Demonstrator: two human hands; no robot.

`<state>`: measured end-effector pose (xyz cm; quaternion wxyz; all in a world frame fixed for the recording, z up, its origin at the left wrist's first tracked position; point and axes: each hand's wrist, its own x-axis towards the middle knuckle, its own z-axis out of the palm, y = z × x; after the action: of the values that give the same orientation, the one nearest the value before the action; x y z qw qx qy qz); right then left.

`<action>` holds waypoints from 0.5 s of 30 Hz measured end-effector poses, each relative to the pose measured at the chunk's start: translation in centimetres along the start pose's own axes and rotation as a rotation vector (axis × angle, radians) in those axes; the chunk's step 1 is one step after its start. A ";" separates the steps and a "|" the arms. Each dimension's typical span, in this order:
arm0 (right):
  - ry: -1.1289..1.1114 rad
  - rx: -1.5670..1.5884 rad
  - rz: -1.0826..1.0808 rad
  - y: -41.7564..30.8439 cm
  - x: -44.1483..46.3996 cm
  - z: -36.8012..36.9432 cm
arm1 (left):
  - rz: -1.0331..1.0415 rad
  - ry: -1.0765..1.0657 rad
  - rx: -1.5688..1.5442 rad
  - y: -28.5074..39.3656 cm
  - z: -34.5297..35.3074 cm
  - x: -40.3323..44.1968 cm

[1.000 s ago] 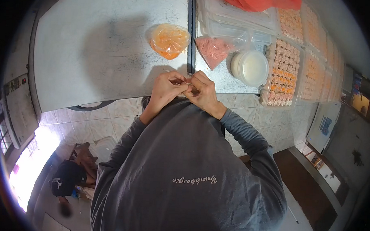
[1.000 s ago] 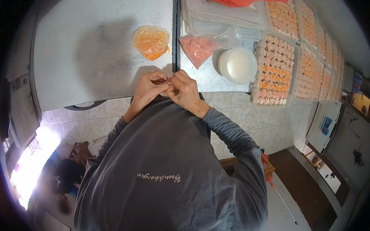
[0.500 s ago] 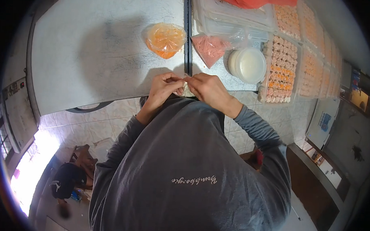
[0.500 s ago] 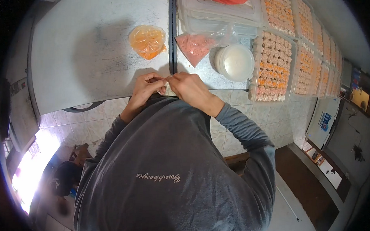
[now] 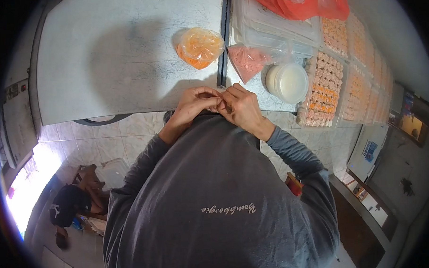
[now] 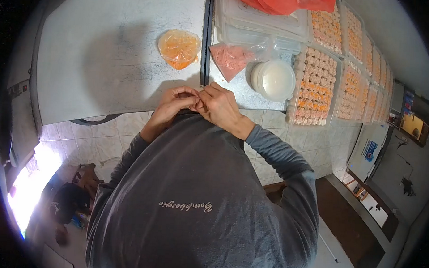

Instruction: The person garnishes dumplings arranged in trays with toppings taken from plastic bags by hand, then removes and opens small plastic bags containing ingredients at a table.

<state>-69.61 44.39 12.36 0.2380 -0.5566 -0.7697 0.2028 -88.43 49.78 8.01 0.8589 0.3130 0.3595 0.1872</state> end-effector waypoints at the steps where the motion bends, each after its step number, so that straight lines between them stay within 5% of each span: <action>1: -0.004 -0.002 -0.003 0.0 -0.2 0.4 | 0.019 -0.008 0.043 -0.1 0.0 0.2; 5: 0.143 0.091 0.000 0.0 -0.9 1.0 | -0.042 0.000 0.069 0.1 0.4 0.2; 10: 0.241 0.248 -0.027 -0.4 -1.4 1.5 | 0.153 0.021 0.291 -2.6 -0.8 0.7; 12: 0.200 0.668 0.405 -1.5 -1.9 1.7 | 0.159 0.043 0.231 -2.3 -1.1 0.7; 15: 0.231 0.846 0.627 -1.8 -1.6 2.0 | 0.174 0.127 0.080 -0.8 -0.3 0.1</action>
<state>-71.76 42.26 11.59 0.4526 -0.6339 -0.3867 0.4937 -88.53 49.32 7.27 0.8018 0.3647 0.3918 0.2657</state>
